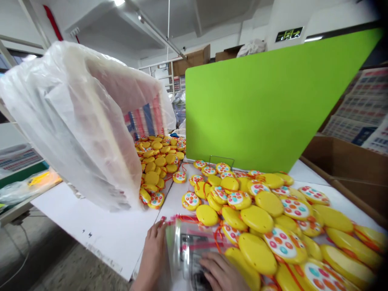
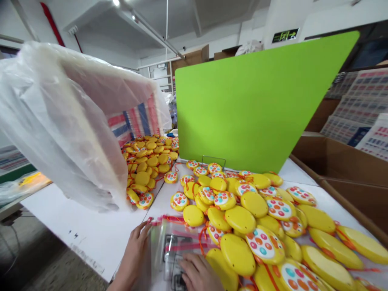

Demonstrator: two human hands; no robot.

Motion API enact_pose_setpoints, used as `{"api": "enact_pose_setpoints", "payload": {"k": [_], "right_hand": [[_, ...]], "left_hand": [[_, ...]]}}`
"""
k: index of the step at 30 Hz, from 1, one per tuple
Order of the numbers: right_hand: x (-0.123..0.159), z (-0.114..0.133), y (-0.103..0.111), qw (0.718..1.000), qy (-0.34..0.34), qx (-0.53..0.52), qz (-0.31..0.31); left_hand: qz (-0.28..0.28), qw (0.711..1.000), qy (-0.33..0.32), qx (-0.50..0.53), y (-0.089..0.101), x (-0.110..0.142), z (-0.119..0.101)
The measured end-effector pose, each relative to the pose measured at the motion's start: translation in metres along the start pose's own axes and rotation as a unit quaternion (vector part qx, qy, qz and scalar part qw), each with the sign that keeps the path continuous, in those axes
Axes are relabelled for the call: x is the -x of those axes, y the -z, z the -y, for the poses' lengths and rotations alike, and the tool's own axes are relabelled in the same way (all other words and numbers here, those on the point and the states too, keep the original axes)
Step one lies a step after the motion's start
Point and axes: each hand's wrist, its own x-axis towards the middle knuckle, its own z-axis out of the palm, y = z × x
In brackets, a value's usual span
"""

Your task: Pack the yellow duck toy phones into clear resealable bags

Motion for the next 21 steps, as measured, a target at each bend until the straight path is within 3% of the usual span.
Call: {"api": "enact_pose_setpoints", "payload": {"k": [2, 6, 9, 12, 16, 18, 21], "right_hand": [[0.007, 0.002, 0.011, 0.999, -0.012, 0.031, -0.03], [0.043, -0.009, 0.027, 0.98, -0.009, 0.162, -0.111], [0.075, -0.023, 0.033, 0.961, -0.005, 0.257, -0.099], [0.097, -0.03, 0.031, 0.948, -0.017, 0.31, -0.07], [0.101, -0.027, 0.024, 0.951, -0.059, 0.295, -0.071], [0.095, -0.024, 0.022, 0.955, -0.079, 0.276, -0.08], [0.086, -0.022, 0.021, 0.957, -0.101, 0.261, -0.078]], "left_hand": [[-0.025, 0.996, 0.016, 0.08, 0.002, 0.003, -0.006], [0.034, 0.962, 0.116, 0.244, -0.002, 0.012, -0.02], [0.048, 0.921, 0.185, 0.339, -0.011, 0.018, -0.029], [0.026, 0.884, 0.239, 0.401, -0.018, 0.019, -0.041], [-0.023, 0.859, 0.249, 0.446, -0.016, 0.014, -0.058], [-0.002, 0.844, 0.271, 0.462, -0.013, 0.01, -0.063], [0.072, 0.832, 0.271, 0.479, -0.011, 0.004, -0.065]]}}
